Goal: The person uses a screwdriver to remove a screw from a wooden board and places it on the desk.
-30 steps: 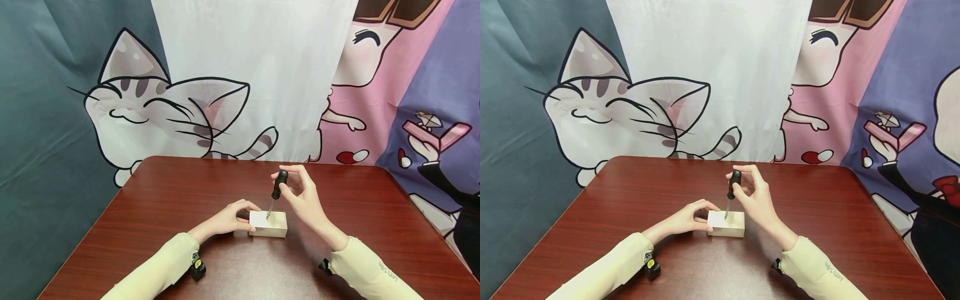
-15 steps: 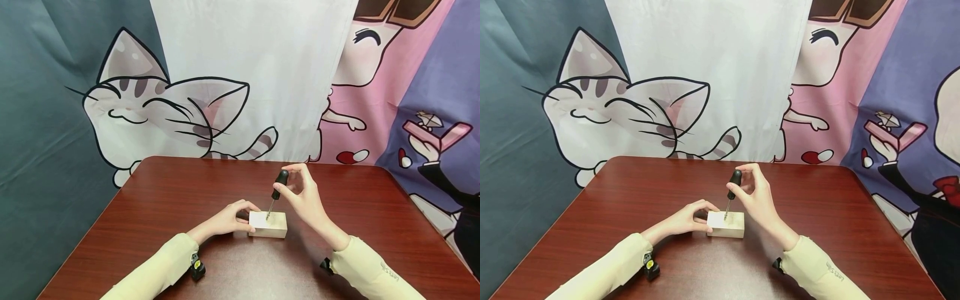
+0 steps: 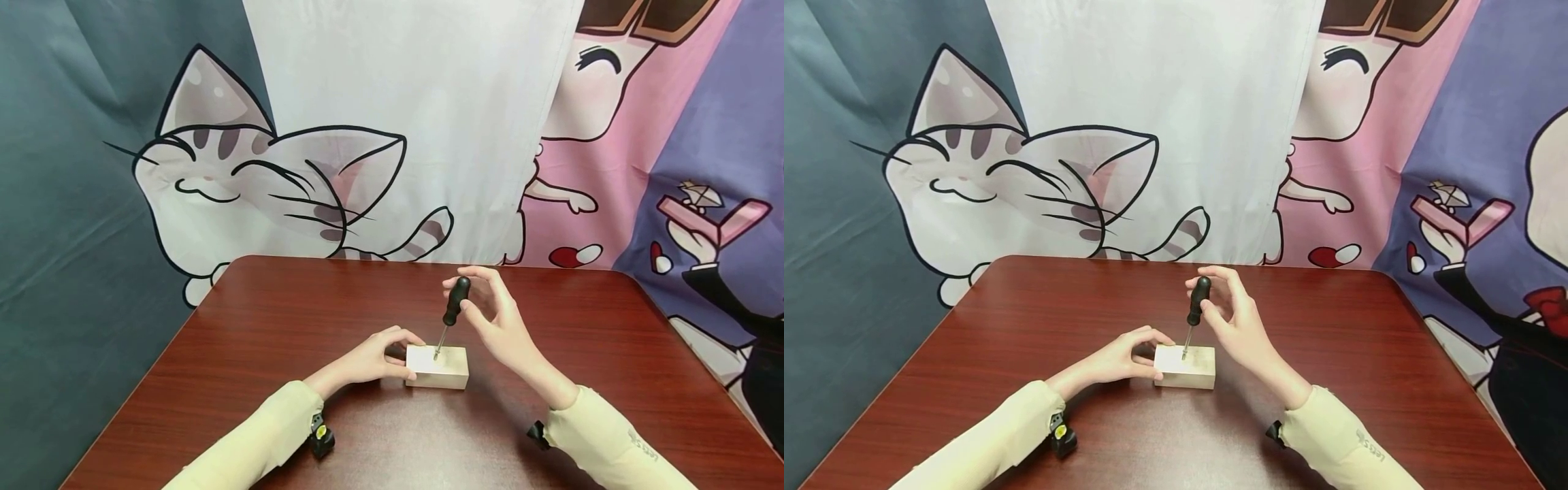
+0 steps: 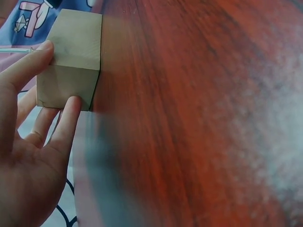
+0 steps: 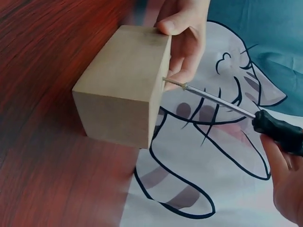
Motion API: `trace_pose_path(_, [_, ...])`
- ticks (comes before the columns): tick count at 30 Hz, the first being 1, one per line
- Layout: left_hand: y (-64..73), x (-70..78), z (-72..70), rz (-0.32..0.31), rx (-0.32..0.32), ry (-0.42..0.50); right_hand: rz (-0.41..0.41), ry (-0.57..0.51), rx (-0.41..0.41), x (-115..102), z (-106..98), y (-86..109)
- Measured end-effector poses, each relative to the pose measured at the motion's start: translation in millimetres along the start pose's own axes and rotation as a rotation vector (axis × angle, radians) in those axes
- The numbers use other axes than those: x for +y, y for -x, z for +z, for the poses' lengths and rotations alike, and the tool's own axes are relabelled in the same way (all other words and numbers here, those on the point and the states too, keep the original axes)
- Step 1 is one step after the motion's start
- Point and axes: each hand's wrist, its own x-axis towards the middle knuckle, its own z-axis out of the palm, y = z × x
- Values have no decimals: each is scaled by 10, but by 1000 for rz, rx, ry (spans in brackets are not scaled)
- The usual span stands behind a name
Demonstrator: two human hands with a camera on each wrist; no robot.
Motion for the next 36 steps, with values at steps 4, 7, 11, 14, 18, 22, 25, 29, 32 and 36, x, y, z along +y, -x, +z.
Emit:
trace_pose_path(4, [3,10,-2,6,-5,-14,25,59,71,-1,46,7])
trace_pose_path(7, [6,16,2,5,-3,-24,55,103,122,-16,67,-4])
trace_pose_path(11, [2,27,9,11,4,-35,62,54,126,-34,53,-27])
trace_pose_path(14, [6,35,5,7,3,-27,51,0,77,-36,35,-35])
trace_pose_path(18, [14,48,-5,7,-1,-18,34,-68,36,-32,50,-40])
trace_pose_path(22, [9,53,-11,10,-7,-24,66,-40,82,-24,88,-27])
trace_pose_path(25, [4,50,-19,16,-13,-26,107,27,129,-15,97,-15])
trace_pose_path(29, [-2,57,-36,26,-16,-38,125,46,139,-19,76,-19])
trace_pose_path(32, [-5,55,-42,18,-17,-44,109,26,102,-30,49,-31])
trace_pose_path(36, [-9,43,-37,17,-20,-49,87,2,59,-21,28,-25])
